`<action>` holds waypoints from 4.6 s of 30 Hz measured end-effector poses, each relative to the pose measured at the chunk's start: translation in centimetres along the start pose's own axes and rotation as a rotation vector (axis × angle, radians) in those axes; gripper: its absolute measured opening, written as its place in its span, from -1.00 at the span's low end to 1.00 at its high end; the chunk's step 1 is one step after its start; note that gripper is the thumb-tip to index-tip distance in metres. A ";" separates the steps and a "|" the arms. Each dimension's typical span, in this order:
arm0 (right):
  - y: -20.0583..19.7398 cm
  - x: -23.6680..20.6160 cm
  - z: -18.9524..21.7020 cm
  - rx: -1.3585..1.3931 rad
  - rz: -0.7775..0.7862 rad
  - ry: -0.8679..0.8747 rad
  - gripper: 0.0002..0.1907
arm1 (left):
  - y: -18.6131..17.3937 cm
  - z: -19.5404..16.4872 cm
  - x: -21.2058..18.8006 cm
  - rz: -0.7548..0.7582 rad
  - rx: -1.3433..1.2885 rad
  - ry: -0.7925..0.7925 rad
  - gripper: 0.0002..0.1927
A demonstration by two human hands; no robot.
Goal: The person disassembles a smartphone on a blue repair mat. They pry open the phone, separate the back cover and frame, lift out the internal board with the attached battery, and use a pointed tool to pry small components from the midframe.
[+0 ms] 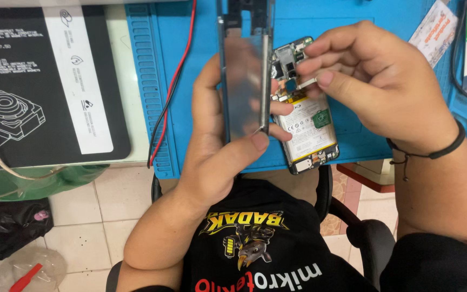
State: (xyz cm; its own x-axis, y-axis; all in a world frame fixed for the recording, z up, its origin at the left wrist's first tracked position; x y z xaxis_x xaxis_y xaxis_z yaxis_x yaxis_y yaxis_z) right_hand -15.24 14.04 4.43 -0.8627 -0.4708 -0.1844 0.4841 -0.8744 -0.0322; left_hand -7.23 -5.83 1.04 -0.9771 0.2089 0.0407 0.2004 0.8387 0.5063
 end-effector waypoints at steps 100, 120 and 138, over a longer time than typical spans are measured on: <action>-0.9 4.2 0.3 -0.865 0.277 0.071 -0.85 | -0.4 1.3 1.3 -0.079 -0.128 -0.029 -0.04; -1.1 0.3 1.2 -0.815 0.039 -0.156 -0.82 | -0.8 1.5 1.2 -0.056 -0.132 -0.014 -0.06; -0.8 4.9 0.6 -0.932 0.325 0.123 -0.86 | -0.7 1.4 1.2 -0.040 -0.146 -0.017 -0.05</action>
State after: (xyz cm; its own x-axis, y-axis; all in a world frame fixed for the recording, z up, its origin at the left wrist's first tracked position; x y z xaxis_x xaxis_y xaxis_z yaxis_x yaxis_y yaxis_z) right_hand -19.89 12.34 4.15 -0.6723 -0.6098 -0.4198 0.6609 -0.2390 -0.7114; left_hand -8.42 -5.43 -0.49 -0.9826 0.1858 0.0042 0.1473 0.7646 0.6274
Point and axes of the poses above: each hand's wrist, its own x-axis towards the middle knuckle, its own y-axis out of the palm, z = x × y, the point moved 5 cm from there along x, towards the middle knuckle, and after that the axes turned 12 degrees about x, right-handed, at the moved point
